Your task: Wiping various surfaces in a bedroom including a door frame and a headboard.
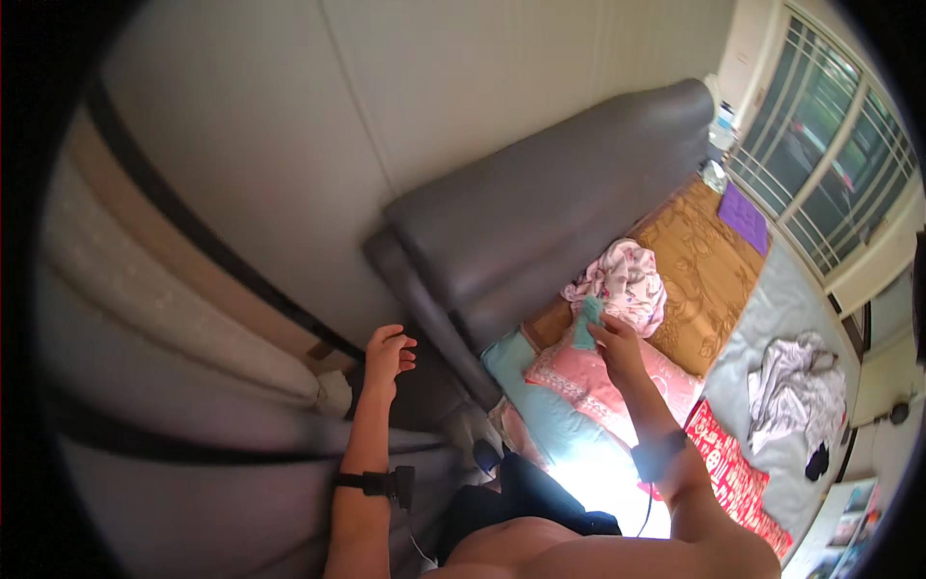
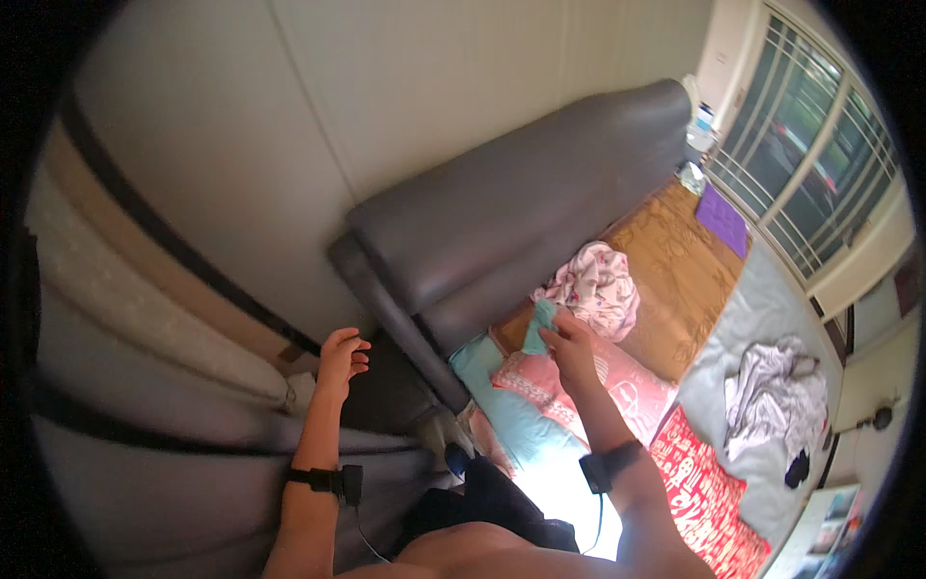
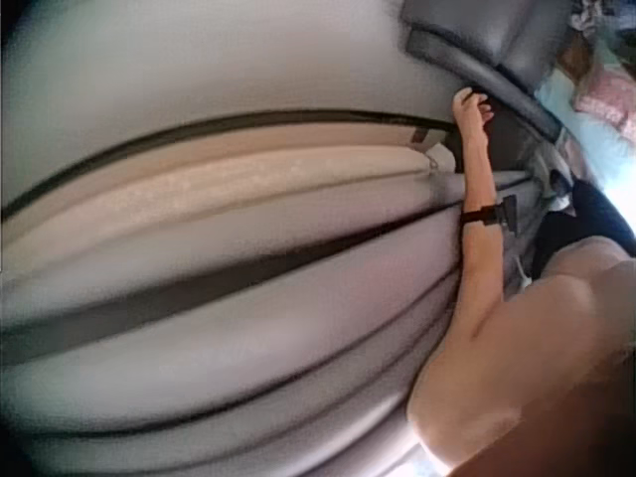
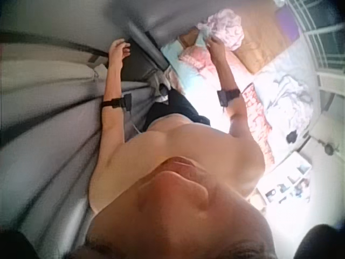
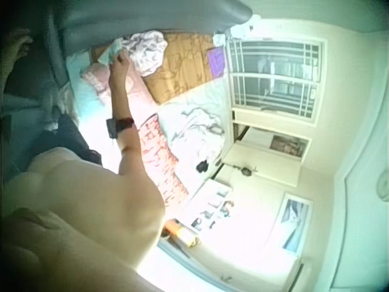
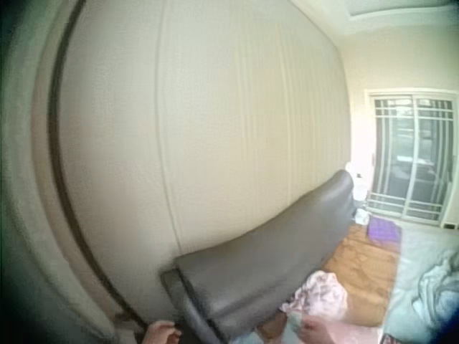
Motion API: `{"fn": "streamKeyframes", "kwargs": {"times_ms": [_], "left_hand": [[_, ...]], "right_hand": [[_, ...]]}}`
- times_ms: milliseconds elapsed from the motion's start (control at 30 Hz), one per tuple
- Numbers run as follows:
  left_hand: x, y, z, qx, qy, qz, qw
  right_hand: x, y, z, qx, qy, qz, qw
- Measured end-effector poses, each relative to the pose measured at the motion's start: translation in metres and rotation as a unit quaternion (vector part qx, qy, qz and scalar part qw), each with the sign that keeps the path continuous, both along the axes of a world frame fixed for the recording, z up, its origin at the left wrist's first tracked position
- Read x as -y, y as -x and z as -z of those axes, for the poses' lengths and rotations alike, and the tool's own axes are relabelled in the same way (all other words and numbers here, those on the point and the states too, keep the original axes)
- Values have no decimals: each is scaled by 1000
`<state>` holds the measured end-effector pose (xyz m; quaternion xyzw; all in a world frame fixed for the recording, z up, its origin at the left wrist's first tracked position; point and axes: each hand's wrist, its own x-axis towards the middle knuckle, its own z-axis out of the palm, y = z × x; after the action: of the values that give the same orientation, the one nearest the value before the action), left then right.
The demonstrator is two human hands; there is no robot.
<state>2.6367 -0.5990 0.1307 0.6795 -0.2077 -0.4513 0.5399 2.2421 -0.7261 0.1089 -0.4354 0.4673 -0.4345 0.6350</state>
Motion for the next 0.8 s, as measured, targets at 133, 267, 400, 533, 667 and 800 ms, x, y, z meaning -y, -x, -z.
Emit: {"fn": "streamKeyframes", "kwargs": {"times_ms": [133,267,400,533,667,800], "left_hand": [[54,-24,-17,85,28,6,996],[113,-36,-31,192,60,27,979],[178,-39,-19,475,133,106,863],[203,-62,-11,676,251,188,667],[248,-79,-1,709,282,265,590],[275,-87,0,695,297,298,584]], "right_hand": [[75,-21,10,-26,2,53,998],[176,-14,38,-100,77,122,985],[270,22,61,-182,145,189,954],[292,15,29,-139,109,188,966],[292,74,-13,-249,101,179,947],[223,141,-136,-319,51,177,930]]}}
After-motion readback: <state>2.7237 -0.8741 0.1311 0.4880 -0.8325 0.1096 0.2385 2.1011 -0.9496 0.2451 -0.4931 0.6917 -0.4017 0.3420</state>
